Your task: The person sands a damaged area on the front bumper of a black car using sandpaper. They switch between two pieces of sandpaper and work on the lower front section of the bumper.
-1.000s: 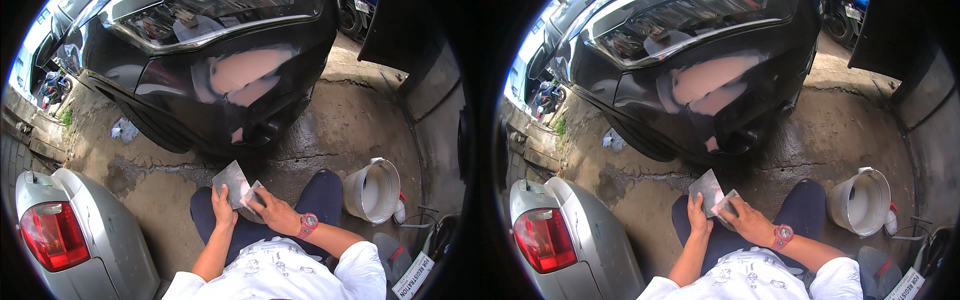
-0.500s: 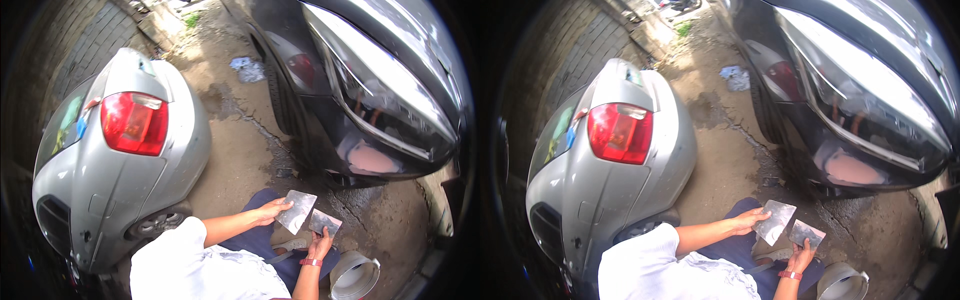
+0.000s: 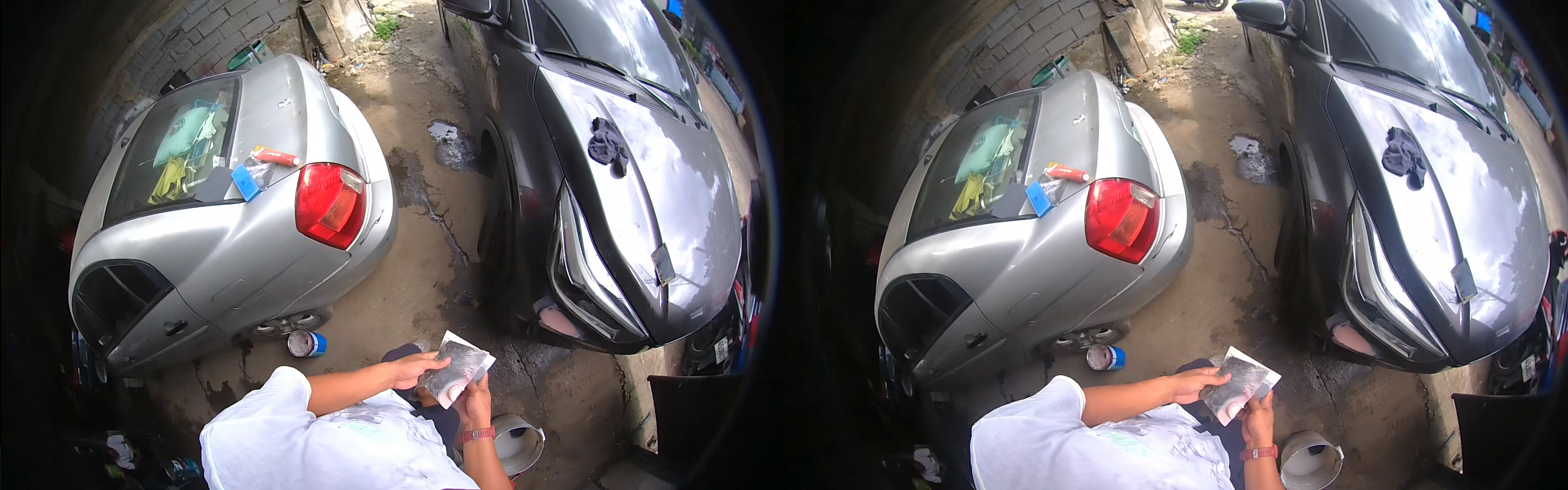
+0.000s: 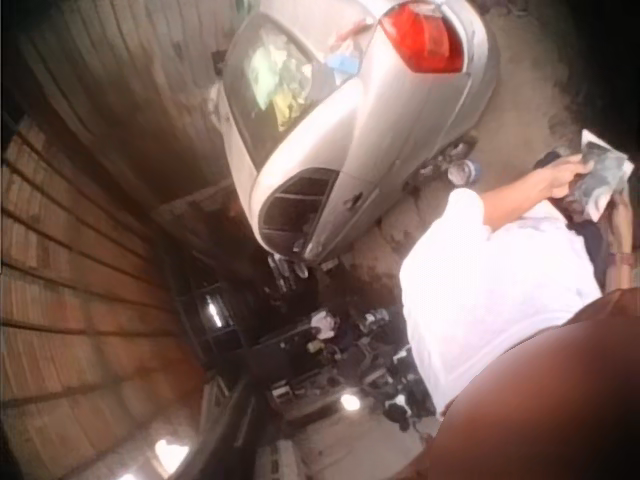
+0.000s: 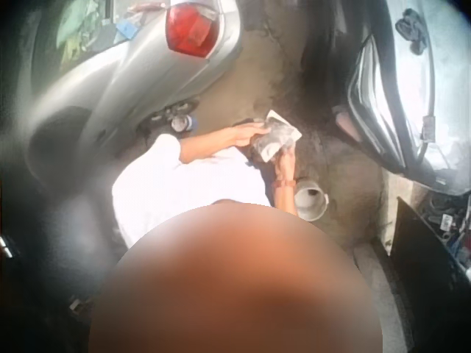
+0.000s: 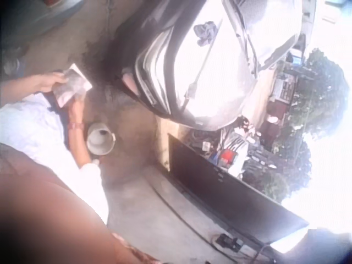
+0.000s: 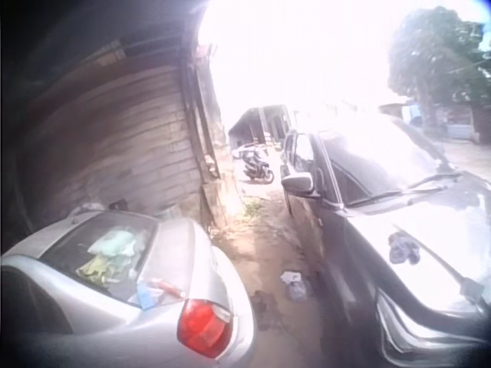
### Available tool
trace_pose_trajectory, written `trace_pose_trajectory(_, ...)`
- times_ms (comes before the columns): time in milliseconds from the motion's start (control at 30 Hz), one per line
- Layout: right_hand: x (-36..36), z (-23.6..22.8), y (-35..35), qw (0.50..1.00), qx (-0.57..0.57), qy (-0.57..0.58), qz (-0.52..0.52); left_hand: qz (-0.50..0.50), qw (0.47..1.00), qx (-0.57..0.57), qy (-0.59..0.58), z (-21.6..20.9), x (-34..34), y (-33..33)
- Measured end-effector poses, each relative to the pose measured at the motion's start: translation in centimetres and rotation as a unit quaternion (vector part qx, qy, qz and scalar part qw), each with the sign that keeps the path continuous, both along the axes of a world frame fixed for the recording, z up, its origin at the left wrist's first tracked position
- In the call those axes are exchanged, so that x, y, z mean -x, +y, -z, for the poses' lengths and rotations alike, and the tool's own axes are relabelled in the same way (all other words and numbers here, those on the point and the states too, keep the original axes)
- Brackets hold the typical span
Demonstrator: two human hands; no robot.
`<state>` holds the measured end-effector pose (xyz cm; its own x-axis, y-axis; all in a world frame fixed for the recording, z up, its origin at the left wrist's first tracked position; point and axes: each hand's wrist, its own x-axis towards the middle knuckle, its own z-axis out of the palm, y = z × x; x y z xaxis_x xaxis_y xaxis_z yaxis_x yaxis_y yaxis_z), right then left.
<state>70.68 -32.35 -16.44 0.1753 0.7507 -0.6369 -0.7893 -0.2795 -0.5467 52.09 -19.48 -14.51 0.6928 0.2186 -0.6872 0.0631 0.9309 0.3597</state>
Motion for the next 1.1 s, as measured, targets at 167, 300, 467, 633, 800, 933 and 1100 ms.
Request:
trace_pose_trajectory(167, -1.1, -3.0, 3.6, 0.972, -0.027, -0.169, -0.162, -0.089, 0.995, -0.010, -0.032, -3.0, 4.4, 2.9)
trace_pose_trajectory(300, -3.6, 2.5, 3.2, 0.943, 0.048, -0.309, -0.114, -0.150, 0.984, -0.036, -0.088, -4.5, 8.7, 7.8)
trace_pose_trajectory(467, -2.2, 13.0, -5.3, 0.654, 0.360, -0.603, -0.281, -0.176, 0.965, -0.127, -0.147, -8.6, 17.0, 16.0)
trace_pose_trajectory(633, 4.7, 13.7, -8.6, 0.553, 0.410, -0.542, -0.482, -0.233, 0.931, -0.242, -0.140, -12.9, 28.3, 23.5)
trace_pose_trajectory(800, 9.4, 11.0, 6.5, 0.644, 0.331, -0.600, -0.341, -0.343, 0.884, -0.297, -0.115, -16.7, 36.9, 27.7)
trace_pose_trajectory(933, 11.8, 5.5, 24.0, 0.611, 0.093, -0.740, -0.265, -0.391, 0.862, -0.306, -0.104, -17.4, 40.7, 29.6)
trace_pose_trajectory(1100, 17.9, -7.9, 47.9, 0.606, -0.141, -0.760, -0.189, -0.465, 0.824, -0.319, -0.058, -17.2, 42.3, 29.5)
